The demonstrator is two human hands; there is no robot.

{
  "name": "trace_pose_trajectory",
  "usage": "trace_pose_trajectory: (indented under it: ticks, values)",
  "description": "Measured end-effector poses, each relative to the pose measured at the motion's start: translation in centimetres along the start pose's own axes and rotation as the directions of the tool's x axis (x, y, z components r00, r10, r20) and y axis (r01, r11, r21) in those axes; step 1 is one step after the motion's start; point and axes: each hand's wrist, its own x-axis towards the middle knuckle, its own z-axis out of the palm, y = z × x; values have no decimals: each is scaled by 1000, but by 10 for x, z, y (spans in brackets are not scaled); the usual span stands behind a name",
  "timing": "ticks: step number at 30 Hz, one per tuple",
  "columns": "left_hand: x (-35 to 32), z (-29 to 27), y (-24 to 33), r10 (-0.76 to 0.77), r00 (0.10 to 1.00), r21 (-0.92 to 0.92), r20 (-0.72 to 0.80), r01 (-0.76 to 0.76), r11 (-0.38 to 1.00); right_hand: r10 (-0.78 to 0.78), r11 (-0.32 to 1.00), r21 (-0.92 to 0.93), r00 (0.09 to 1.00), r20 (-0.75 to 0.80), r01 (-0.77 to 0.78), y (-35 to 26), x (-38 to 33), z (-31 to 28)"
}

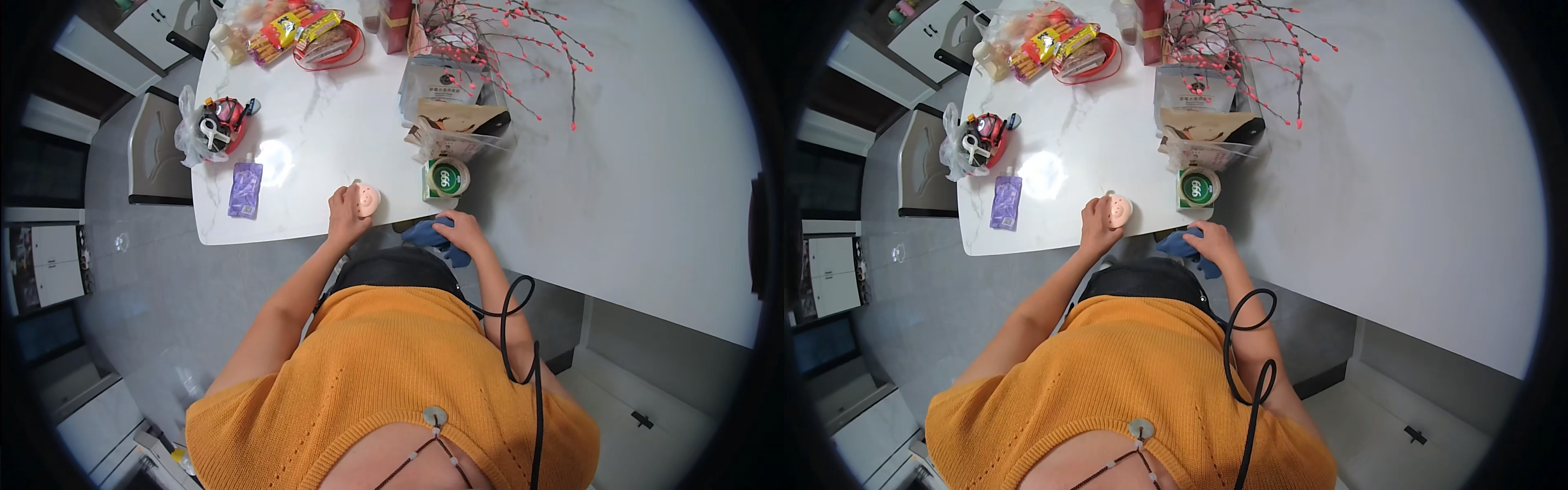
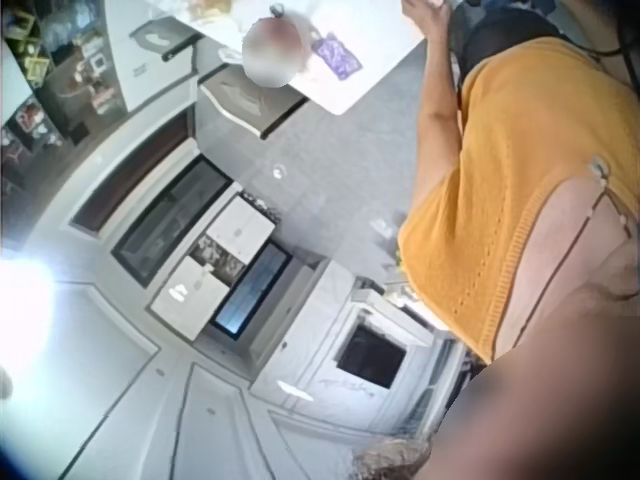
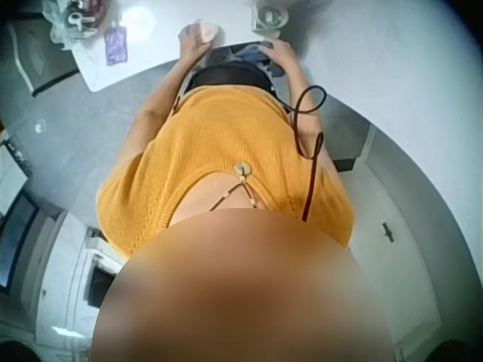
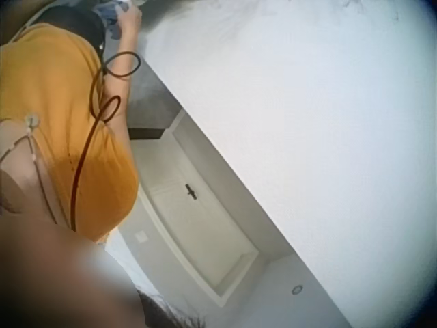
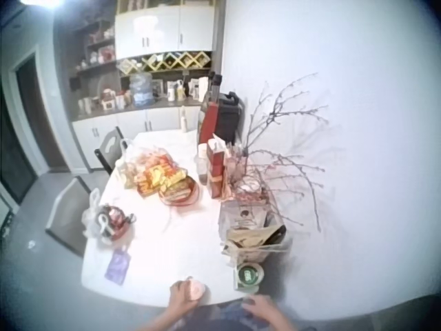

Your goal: The person wipes a paper bag, a small box, a figurine, a small container, and a purple packet with a blue cloth before wiping the table surface.

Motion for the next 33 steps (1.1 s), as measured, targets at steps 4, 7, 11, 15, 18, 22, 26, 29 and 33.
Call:
trace_pose_trajectory:
  ticks: [4,7,11,15,18,22,26,29,33]
  values:
    - [-6,8,5,22,999,-47,38,-21,999,-27,998,58,1000,5,27,5,-2,-4]
    - [-10,10,12,34,998,-100,61,-28,995,-46,997,65,999,5,46,9,-5,-7]
    - [-10,16,14,86,995,-178,56,-75,981,-28,996,81,997,66,22,10,-5,-9]
    - [-4,20,18,70,996,-170,49,-61,984,-9,1000,7,987,162,8,10,5,0]
    - [-1,24,21,38,998,-238,45,-26,971,26,999,-46,968,251,-15,0,8,2]
    - [0,21,25,-5,997,-327,75,29,945,-2,997,-77,945,326,28,-15,14,5]
    - [-2,27,16,61,996,-268,67,-41,963,-63,998,27,935,350,57,-3,36,34]
    - [-3,28,10,106,991,-230,80,-85,969,-121,983,172,925,360,61,-3,44,45]
    - [-6,29,6,145,983,-195,111,-122,973,-127,979,197,927,352,60,-13,46,50]
